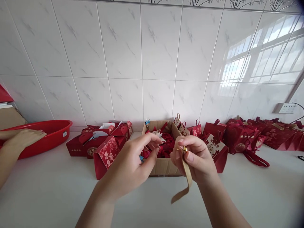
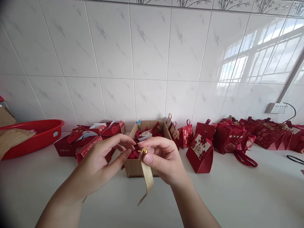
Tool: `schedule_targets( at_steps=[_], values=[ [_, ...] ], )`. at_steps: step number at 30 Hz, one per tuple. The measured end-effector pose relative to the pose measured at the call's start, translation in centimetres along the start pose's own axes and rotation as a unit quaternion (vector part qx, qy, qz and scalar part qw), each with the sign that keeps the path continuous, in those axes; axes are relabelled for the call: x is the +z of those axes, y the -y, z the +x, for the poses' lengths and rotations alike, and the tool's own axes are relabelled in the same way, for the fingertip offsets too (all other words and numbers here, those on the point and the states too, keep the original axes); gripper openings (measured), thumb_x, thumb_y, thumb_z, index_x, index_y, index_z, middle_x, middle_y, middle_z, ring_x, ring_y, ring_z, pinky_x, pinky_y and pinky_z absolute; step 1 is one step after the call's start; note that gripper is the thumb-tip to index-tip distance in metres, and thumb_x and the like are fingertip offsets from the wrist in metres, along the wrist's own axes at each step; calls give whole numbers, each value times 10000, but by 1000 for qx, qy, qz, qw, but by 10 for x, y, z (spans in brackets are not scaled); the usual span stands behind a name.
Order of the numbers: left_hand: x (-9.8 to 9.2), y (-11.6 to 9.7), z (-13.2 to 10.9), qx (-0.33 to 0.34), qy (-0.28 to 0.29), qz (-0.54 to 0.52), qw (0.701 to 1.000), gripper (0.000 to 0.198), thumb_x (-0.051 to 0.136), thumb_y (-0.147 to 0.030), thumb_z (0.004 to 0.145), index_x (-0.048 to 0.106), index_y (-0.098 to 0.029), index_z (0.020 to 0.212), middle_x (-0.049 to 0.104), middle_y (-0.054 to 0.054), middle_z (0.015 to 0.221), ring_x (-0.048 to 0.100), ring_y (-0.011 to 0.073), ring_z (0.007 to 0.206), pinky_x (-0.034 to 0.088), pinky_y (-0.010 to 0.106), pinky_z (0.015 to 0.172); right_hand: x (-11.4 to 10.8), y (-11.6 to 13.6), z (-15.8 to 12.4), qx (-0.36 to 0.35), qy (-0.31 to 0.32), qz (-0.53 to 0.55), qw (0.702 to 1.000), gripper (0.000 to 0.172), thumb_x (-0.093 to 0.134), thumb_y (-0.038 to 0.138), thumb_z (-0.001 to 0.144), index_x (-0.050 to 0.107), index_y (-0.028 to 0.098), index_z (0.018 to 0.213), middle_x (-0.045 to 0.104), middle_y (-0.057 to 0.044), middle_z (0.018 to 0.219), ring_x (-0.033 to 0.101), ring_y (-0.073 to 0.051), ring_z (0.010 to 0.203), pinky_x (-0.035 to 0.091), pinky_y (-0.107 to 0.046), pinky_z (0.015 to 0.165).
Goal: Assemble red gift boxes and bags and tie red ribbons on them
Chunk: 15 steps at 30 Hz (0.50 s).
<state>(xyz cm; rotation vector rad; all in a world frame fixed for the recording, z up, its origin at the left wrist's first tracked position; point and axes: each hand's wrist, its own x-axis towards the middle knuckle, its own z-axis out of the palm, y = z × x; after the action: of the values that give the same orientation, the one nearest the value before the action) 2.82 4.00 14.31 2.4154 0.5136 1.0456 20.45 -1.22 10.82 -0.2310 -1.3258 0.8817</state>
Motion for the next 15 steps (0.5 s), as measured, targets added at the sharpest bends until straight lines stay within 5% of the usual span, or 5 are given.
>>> schedule_targets(
  at_steps=[7, 15],
  values=[
    [4, -8, 1, 57, -47, -40, 996, 69, 536, -228, 930, 580, -216, 878, 608, -40, 785, 557, 91, 725, 444, 206, 680, 5, 3, 3, 106, -9, 98, 989, 160, 779, 235, 740, 769, 304, 884, 625, 52, 648, 479, -13, 411, 389, -137, 416],
    [10, -12, 1, 23, 68, -174, 982, 326, 408, -399, 980, 495, -191, 745, 405, -30, 658, 366, 108, 598, 298, 244, 528, 8, 1, 6, 108, 5, 84, 991, 169, 788, 176, 686, 790, 294, 807, 604, 39, 597, 502, -51, 474, 373, -149, 387]
  ],
)
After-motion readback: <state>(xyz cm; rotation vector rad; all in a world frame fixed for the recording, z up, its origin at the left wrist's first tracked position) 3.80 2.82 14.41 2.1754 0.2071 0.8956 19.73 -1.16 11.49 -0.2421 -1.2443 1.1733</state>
